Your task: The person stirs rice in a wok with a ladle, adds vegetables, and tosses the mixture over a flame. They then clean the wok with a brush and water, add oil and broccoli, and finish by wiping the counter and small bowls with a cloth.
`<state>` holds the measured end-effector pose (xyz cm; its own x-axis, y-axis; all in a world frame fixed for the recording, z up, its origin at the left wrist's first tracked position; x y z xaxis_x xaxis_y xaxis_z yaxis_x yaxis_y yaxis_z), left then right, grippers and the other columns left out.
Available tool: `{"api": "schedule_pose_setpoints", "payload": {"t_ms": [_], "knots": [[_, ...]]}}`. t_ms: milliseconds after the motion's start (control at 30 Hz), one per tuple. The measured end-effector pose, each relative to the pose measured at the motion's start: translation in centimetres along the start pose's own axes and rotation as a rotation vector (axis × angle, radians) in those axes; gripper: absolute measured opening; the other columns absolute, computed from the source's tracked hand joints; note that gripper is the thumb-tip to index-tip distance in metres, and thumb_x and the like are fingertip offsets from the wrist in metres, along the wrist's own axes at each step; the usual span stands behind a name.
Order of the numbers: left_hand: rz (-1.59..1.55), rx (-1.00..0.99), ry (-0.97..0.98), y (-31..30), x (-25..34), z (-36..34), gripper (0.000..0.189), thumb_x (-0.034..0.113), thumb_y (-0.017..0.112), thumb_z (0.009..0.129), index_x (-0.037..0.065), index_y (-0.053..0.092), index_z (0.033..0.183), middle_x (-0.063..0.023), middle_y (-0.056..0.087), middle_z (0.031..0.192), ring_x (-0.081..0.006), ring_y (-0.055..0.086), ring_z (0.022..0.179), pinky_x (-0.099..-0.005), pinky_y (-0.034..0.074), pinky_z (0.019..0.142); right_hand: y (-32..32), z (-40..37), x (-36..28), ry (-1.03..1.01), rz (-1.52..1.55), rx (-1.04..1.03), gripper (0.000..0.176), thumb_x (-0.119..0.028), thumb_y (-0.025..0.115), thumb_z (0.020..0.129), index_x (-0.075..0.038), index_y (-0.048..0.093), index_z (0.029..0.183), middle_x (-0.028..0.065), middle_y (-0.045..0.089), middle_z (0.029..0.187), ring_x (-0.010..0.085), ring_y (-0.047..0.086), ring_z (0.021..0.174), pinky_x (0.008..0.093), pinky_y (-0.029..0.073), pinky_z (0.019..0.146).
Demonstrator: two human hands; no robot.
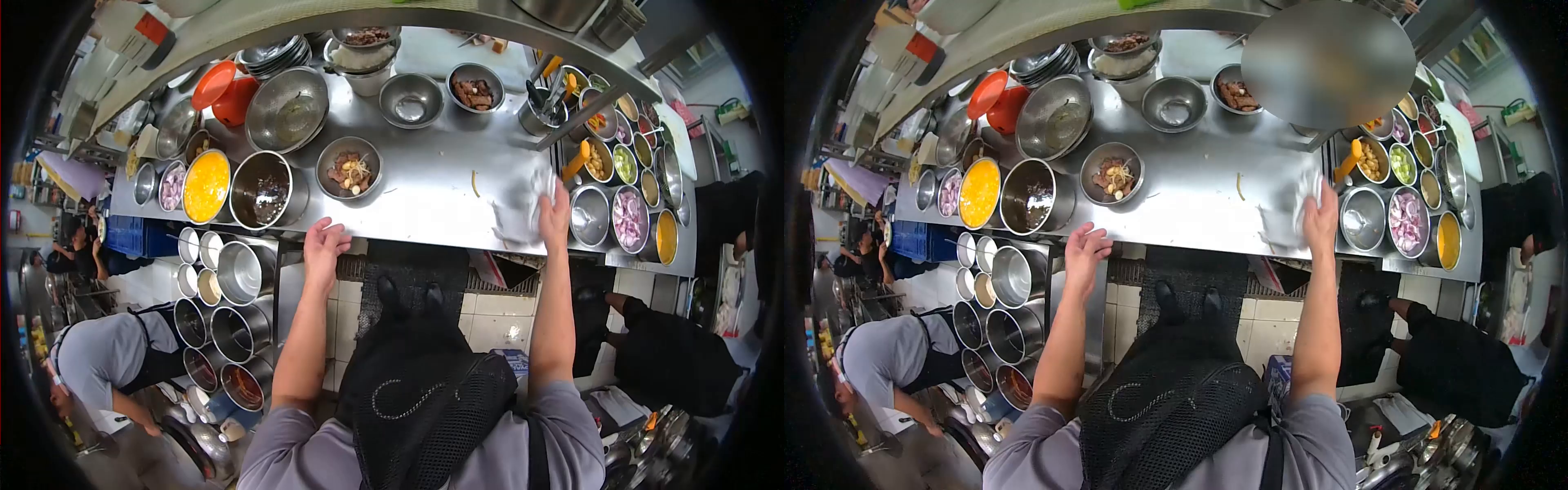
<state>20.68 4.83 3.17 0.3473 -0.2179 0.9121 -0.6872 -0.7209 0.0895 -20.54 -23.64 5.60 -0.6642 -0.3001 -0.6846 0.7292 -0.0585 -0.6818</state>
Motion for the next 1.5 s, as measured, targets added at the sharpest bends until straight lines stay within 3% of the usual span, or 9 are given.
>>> {"api": "schedule_pose_setpoints", "payload": {"t_ms": [100,333,633,833,933,1033,1333,1433,1500], "knots": [[-0.103,-0.014,-0.038,0.9,0.3,2.8,0.050,0.015,0.063,0.093,-0.004,0.036,0.131,-0.0155,0.057,0.109,-0.0216,0.064,0.090,-0.0313,0.055,0.077,1.5,-5.6,0.3,-0.073,-0.558,-0.012,0.058,-0.015,0.059,0.084,-0.002,0.045,0.139,0.0223,0.052,0.131,0.0373,0.049,0.121,0.0471,0.039,0.103],[-0.225,-0.020,-0.153,2.8,-0.1,9.6,0.033,0.006,0.057,0.091,-0.003,0.038,0.116,-0.0169,0.053,0.113,-0.0293,0.061,0.099,-0.0446,0.053,0.087,6.2,-8.6,-2.0,0.086,-0.604,0.363,0.057,-0.011,0.063,0.078,-0.005,0.048,0.132,0.0195,0.054,0.120,0.0379,0.049,0.117,0.0503,0.040,0.100],[-0.221,-0.188,-0.079,-2.0,3.4,-3.1,0.035,-0.001,0.052,0.087,0.008,0.044,0.119,-0.0092,0.057,0.117,-0.0209,0.062,0.098,-0.0364,0.053,0.072,15.3,-3.7,-10.2,-0.154,0.035,0.230,0.056,-0.003,0.060,0.076,-0.001,0.052,0.131,0.0222,0.054,0.123,0.0401,0.051,0.113,0.0458,0.040,0.102],[-0.157,-0.196,-0.204,-9.2,0.6,-9.2,0.043,0.002,0.053,0.086,0.006,0.043,0.128,-0.0107,0.058,0.122,-0.0227,0.062,0.103,-0.0366,0.056,0.076,5.1,2.0,-3.4,0.009,0.029,0.414,0.047,-0.016,0.056,0.086,0.006,0.052,0.128,0.0294,0.053,0.124,0.0420,0.050,0.117,0.0459,0.038,0.103],[-0.192,-0.141,-0.244,-10.8,-0.5,-11.3,0.043,-0.001,0.052,0.086,0.005,0.043,0.127,-0.0115,0.058,0.121,-0.0235,0.063,0.103,-0.0376,0.058,0.077,7.2,0.7,-0.7,0.081,-0.569,0.280,0.058,-0.030,0.060,0.087,0.005,0.048,0.130,0.0268,0.052,0.128,0.0431,0.048,0.117,0.0508,0.038,0.100],[-0.213,-0.035,-0.269,-11.5,-2.2,-12.4,0.042,-0.002,0.051,0.085,0.005,0.044,0.126,-0.0119,0.058,0.121,-0.0236,0.064,0.101,-0.0374,0.059,0.077,9.6,1.8,-2.5,-0.103,-0.553,0.311,0.057,-0.028,0.061,0.085,0.003,0.049,0.131,0.0256,0.051,0.130,0.0418,0.048,0.118,0.0501,0.039,0.100],[-0.310,0.026,-0.222,-6.2,-0.8,-12.7,0.029,-0.003,0.051,0.087,0.006,0.047,0.115,-0.0095,0.061,0.112,-0.0205,0.064,0.097,-0.0346,0.058,0.075,20.2,0.6,-13.1,-0.424,-0.214,-0.007,0.050,-0.008,0.060,0.076,-0.005,0.055,0.126,0.0155,0.053,0.129,0.0328,0.047,0.122,0.0470,0.040,0.100],[-0.312,0.035,-0.197,-4.5,-0.2,-12.1,0.029,-0.002,0.052,0.088,0.006,0.048,0.115,-0.0087,0.061,0.112,-0.0202,0.064,0.097,-0.0345,0.057,0.076,20.1,-0.2,-14.0,-0.402,0.074,-0.251,0.048,-0.006,0.058,0.080,-0.003,0.055,0.128,0.0181,0.055,0.127,0.0367,0.049,0.119,0.0472,0.039,0.101],[-0.305,0.035,-0.184,-3.4,0.5,-10.8,0.028,-0.001,0.052,0.088,0.007,0.049,0.115,-0.0083,0.061,0.113,-0.0200,0.064,0.098,-0.0344,0.057,0.076,18.9,1.2,-11.7,-0.309,0.183,-0.134,0.048,-0.007,0.058,0.082,-0.003,0.054,0.129,0.0205,0.056,0.126,0.0394,0.050,0.117,0.0480,0.039,0.101]]}}
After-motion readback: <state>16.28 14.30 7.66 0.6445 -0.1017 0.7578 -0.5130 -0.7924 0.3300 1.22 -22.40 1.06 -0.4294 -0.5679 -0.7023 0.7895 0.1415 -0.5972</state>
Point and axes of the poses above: each hand's wrist, its own z-axis towards the middle knuckle, its own y-axis out of the palm, x = y × z, the point moved 5 cm from there along z, towards the middle knuckle
